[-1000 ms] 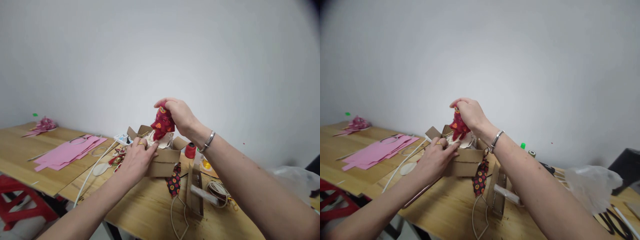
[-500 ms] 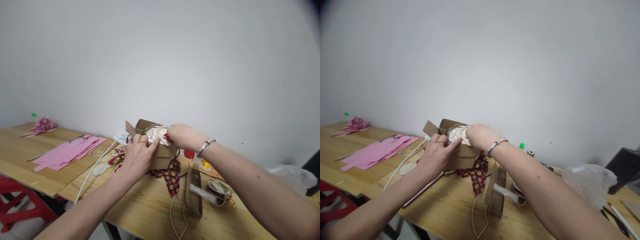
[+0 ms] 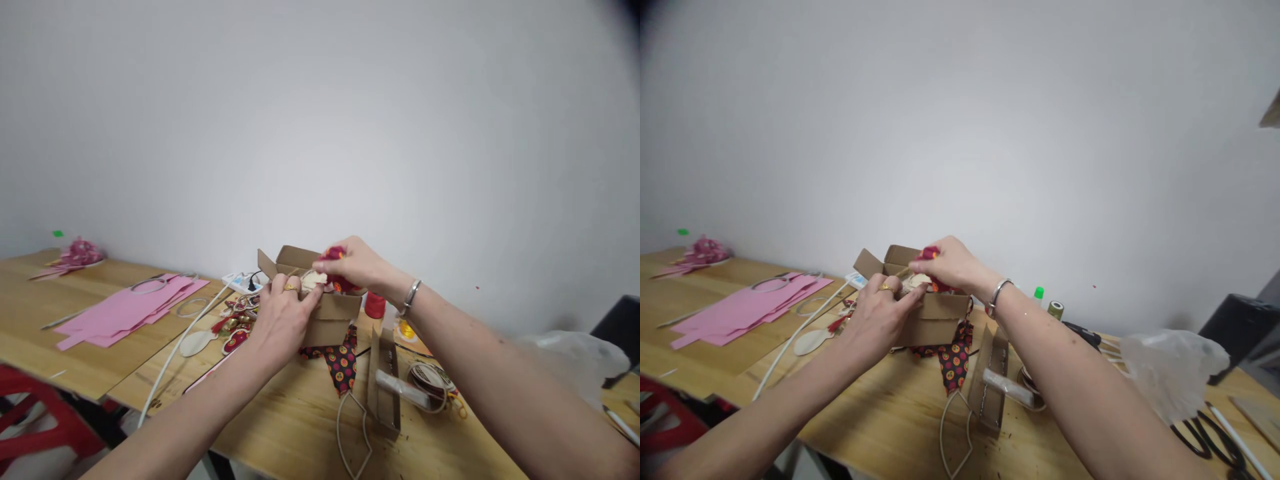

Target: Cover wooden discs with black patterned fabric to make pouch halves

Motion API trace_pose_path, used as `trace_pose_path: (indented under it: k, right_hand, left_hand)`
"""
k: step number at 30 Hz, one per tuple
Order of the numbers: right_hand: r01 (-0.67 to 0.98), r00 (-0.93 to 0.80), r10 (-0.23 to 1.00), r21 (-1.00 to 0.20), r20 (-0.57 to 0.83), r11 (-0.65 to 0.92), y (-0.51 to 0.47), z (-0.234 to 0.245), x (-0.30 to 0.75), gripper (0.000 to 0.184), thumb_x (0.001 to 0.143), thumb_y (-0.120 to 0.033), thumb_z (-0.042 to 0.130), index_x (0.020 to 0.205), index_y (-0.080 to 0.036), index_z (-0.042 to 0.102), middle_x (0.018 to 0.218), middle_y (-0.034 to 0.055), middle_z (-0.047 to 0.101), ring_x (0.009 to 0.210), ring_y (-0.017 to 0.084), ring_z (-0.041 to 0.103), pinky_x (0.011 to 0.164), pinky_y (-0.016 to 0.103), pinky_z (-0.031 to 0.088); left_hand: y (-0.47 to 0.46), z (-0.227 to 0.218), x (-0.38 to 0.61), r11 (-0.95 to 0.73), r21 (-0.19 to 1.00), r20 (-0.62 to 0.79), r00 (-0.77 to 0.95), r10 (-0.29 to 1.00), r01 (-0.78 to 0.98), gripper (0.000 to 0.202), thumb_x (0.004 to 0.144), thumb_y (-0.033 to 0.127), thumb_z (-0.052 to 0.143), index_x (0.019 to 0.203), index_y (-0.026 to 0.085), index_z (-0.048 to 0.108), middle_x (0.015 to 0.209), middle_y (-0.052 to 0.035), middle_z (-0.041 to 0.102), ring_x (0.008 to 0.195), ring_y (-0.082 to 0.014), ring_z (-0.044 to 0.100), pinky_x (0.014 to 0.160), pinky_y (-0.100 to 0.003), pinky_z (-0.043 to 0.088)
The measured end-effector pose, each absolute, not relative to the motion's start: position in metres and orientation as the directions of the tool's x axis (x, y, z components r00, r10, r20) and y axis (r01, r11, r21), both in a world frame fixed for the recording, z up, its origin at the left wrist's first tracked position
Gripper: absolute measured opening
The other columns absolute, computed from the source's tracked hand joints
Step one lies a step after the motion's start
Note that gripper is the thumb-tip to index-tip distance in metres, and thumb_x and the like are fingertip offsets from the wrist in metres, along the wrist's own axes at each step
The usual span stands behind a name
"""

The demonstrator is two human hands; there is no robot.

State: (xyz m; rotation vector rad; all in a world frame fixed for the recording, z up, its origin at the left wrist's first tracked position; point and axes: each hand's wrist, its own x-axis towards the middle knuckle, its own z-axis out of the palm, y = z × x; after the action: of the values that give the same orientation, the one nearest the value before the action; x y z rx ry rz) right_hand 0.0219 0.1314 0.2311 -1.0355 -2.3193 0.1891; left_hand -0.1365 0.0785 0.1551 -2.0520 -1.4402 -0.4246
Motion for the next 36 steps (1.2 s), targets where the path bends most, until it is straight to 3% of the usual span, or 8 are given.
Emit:
trace_pose_path:
  k: [2, 4, 6, 9, 13, 16, 24, 36]
  right_hand:
    - [0.38, -0.347, 0.713, -0.604, 0.609, 0.701, 0.137, 0.236, 0.023, 0.031, 0.087, -0.041, 0.049, 0.08, -0.013, 0.061, 0.067, 0.001, 0.062, 0.057, 0.01, 0.056, 0.054, 0.021, 0.044]
    - [0.182, -0.042, 0.695, -0.679, 0.718, 0.712, 0.149, 0.238, 0.027, 0.03, 0.085, -0.043, 0.051, 0.079, -0.015, 0.057, 0.068, 0.0, 0.059, 0.06, 0.011, 0.055, 0.059, 0.024, 0.045]
    - [0.289, 0.134, 0.65, -0.657, 0.748, 0.696, 0.165, 0.233, 0.032, 0.029, 0.085, -0.045, 0.05, 0.083, -0.016, 0.057, 0.073, 0.0004, 0.058, 0.067, 0.012, 0.055, 0.065, 0.026, 0.045]
    - [0.533, 0.06, 0.725, -0.636, 0.686, 0.558, 0.189, 0.209, 0.039, 0.031, 0.088, -0.041, 0.044, 0.099, -0.015, 0.057, 0.085, 0.0054, 0.062, 0.077, 0.016, 0.056, 0.073, 0.032, 0.046]
    - [0.636, -0.167, 0.822, -0.577, 0.545, 0.512, 0.192, 0.177, 0.052, 0.023, 0.084, -0.034, 0.054, 0.093, -0.014, 0.062, 0.088, 0.0084, 0.066, 0.086, 0.02, 0.059, 0.081, 0.034, 0.045]
    - [0.699, -0.244, 0.836, -0.508, 0.492, 0.503, 0.16, 0.166, 0.074, 0.025, 0.091, -0.028, 0.043, 0.1, -0.014, 0.062, 0.104, 0.0123, 0.064, 0.101, 0.022, 0.056, 0.089, 0.035, 0.04]
    - [0.913, -0.298, 0.937, -0.232, 0.183, 0.335, 0.031, 0.07, 0.137, 0.014, 0.082, -0.016, 0.058, 0.094, -0.018, 0.062, 0.096, 0.0085, 0.062, 0.084, 0.022, 0.059, 0.073, 0.032, 0.046]
    - [0.974, -0.032, 0.919, -0.196, 0.392, 0.117, 0.048, 0.034, 0.179, 0.028, 0.096, -0.019, 0.035, 0.099, -0.016, 0.063, 0.092, 0.0098, 0.063, 0.085, 0.02, 0.057, 0.074, 0.029, 0.043]
  left_hand:
    - [0.079, 0.155, -0.137, -0.234, -0.277, 0.568, 0.355, 0.743, 0.932, 0.036, 0.091, 0.021, 0.042, 0.123, 0.029, 0.057, 0.087, -0.0096, 0.05, 0.087, -0.026, 0.04, 0.073, -0.037, 0.037]
    - [0.079, 0.156, -0.143, -0.22, -0.269, 0.578, 0.34, 0.742, 0.938, 0.036, 0.09, 0.021, 0.044, 0.122, 0.03, 0.058, 0.086, -0.0091, 0.05, 0.086, -0.0252, 0.041, 0.072, -0.036, 0.038]
    - [0.078, 0.159, -0.153, -0.206, -0.264, 0.603, 0.328, 0.727, 0.942, 0.035, 0.09, 0.022, 0.045, 0.12, 0.029, 0.059, 0.085, -0.0087, 0.051, 0.084, -0.0246, 0.041, 0.072, -0.035, 0.039]
    - [0.077, 0.164, -0.175, -0.172, -0.277, 0.701, 0.322, 0.637, 0.945, 0.031, 0.092, 0.029, 0.044, 0.115, 0.027, 0.063, 0.081, -0.0075, 0.05, 0.081, -0.0233, 0.042, 0.069, -0.034, 0.04]
    - [0.073, 0.167, -0.199, -0.172, -0.352, 0.782, 0.391, 0.485, 0.92, 0.028, 0.092, 0.03, 0.046, 0.112, 0.024, 0.065, 0.086, -0.0067, 0.051, 0.08, -0.0206, 0.044, 0.07, -0.031, 0.04]
    - [0.066, 0.163, -0.202, -0.174, -0.355, 0.801, 0.395, 0.449, 0.919, 0.023, 0.09, 0.028, 0.052, 0.104, 0.022, 0.068, 0.085, -0.0068, 0.055, 0.079, -0.0199, 0.045, 0.071, -0.031, 0.041]
    - [0.051, 0.145, -0.186, -0.284, -0.292, 0.843, 0.386, 0.374, 0.913, 0.02, 0.086, 0.029, 0.059, 0.097, 0.014, 0.068, 0.076, -0.0075, 0.062, 0.066, -0.0184, 0.051, 0.071, -0.036, 0.043]
    - [0.045, 0.125, -0.17, -0.35, -0.233, 0.845, 0.367, 0.388, 0.907, 0.032, 0.09, 0.037, 0.048, 0.099, 0.014, 0.068, 0.076, -0.0094, 0.063, 0.065, -0.0223, 0.053, 0.067, -0.037, 0.041]
